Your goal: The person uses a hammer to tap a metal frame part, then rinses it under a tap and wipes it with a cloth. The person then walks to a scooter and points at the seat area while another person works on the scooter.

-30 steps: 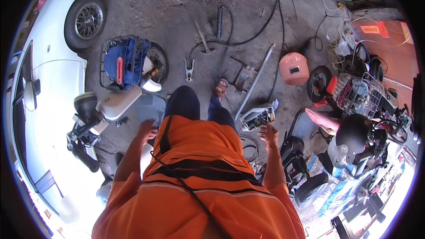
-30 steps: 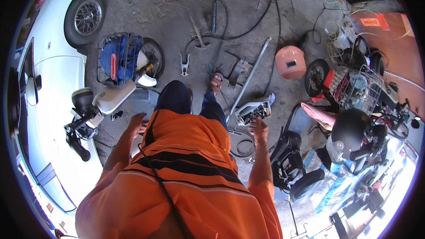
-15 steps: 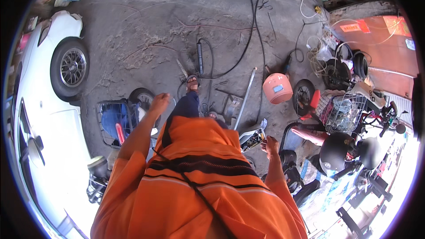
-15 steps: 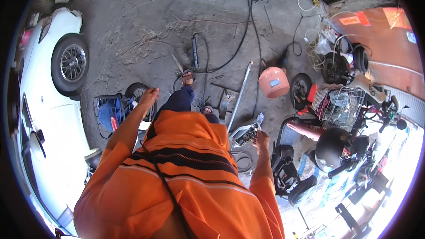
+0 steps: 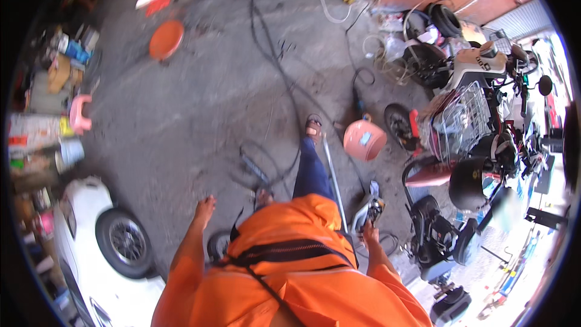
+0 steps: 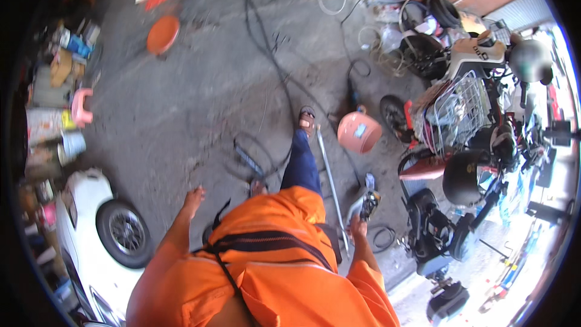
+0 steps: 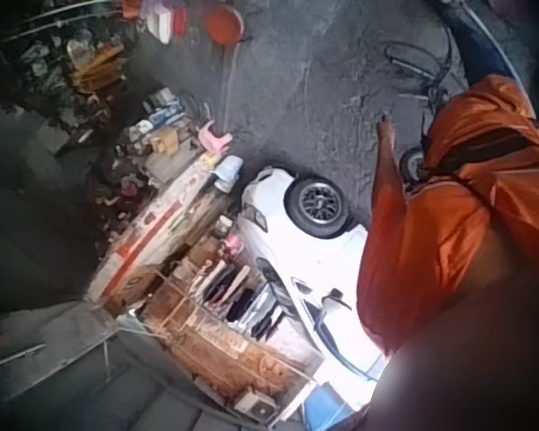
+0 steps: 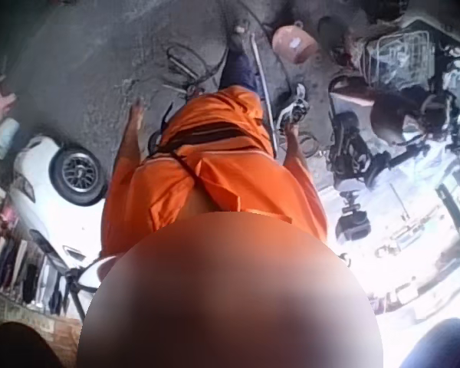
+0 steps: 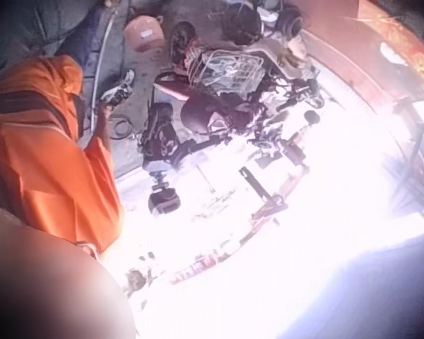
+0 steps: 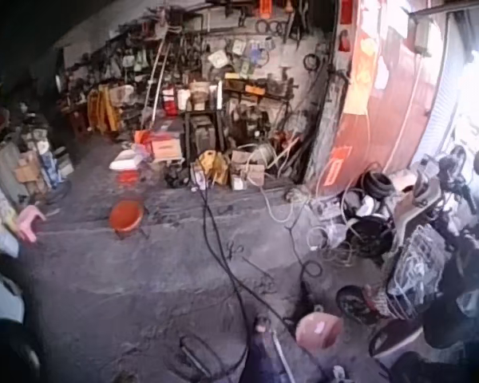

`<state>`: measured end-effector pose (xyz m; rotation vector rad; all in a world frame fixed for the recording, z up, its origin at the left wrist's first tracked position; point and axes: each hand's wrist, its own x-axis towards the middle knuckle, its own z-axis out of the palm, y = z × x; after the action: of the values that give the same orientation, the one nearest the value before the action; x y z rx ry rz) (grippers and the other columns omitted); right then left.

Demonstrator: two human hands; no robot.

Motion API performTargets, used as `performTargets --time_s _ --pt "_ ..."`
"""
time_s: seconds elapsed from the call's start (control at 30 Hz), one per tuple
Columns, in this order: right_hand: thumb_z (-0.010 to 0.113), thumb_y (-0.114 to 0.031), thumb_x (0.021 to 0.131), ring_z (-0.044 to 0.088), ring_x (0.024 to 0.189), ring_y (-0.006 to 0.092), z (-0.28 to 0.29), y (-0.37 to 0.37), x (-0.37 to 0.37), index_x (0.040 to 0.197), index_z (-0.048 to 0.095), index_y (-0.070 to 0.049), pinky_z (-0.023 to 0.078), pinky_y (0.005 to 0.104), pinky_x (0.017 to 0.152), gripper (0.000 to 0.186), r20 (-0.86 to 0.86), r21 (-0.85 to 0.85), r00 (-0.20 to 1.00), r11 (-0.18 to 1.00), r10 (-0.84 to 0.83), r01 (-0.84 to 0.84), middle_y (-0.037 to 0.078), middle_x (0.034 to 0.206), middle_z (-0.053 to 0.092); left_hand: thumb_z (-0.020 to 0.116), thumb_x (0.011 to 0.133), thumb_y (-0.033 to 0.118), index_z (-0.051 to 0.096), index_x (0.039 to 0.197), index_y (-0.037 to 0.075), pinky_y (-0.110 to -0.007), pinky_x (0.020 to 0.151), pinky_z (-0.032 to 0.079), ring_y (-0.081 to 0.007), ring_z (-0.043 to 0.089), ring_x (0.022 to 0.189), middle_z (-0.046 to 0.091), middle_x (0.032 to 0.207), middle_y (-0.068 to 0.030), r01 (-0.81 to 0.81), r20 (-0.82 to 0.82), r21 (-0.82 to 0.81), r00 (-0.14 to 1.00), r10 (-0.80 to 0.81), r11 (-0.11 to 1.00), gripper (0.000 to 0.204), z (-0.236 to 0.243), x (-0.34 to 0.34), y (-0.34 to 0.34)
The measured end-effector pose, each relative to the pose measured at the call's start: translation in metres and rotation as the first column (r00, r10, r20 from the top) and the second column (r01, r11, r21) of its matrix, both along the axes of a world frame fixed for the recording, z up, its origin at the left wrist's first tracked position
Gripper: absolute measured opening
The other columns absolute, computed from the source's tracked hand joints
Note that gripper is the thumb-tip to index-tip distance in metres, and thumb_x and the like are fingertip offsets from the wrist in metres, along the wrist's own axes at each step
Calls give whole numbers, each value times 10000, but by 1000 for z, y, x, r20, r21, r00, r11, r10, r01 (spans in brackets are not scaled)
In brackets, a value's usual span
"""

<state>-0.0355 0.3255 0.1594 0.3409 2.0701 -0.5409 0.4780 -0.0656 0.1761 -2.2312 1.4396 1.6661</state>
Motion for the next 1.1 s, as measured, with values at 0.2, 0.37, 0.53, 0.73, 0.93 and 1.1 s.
performTargets --time_s 0.2,0.37,0.53,0.73,0.93,1.1 --pt "438 -319 899 590 536 247 -92 -95 -114 829 611 -54 498 434 483 324 -272 -48 522 530 808 -846 102 668 574 333 947 542 624 1157 22 -357 928 414 -248 580 1035 655 1064 -158 54 -40 -274 997 -67 960 632 97 -176 -196" --pt "616 -242 801 572 600 138 10 -320 -195 961 643 -30 474 319 528 267 132 -234 991 971 -9 40 9 714 597 324 943 563 642 1122 17 -376 920 419 -283 589 1022 665 1030 -177 180 46 -186 984 -174 966 657 107 -250 -252" --pt "591 -229 864 611 627 126 27 -436 -308 1002 658 -30 468 274 495 252 -132 -539 987 829 90 -148 30 770 641 375 932 573 630 1116 8 -385 859 442 -235 622 908 668 1016 -140 -55 191 135 981 28 989 647 41 -207 -201" --pt "582 -358 906 555 575 98 75 -568 -431 935 659 -15 409 231 483 352 -282 -511 958 835 61 -203 29 730 617 362 910 619 672 949 26 -400 635 433 -193 571 604 666 756 -116 -92 350 28 934 76 995 670 -14 -207 -243" --pt "494 -454 947 589 733 111 263 -834 -518 1339 442 -49 456 229 627 566 -584 -679 811 560 -19 -476 63 873 637 296 910 618 694 868 42 -429 847 441 -342 619 936 686 906 -159 -216 326 81 928 179 973 701 -36 -342 -444" --pt "524 -292 946 612 761 152 324 -1047 -550 1377 377 -7 485 271 667 537 -836 -513 546 417 -46 -750 92 946 624 319 920 601 671 1040 34 -383 862 452 -315 607 1028 659 1036 -200 -100 256 -81 960 117 992 678 -47 -431 -649"
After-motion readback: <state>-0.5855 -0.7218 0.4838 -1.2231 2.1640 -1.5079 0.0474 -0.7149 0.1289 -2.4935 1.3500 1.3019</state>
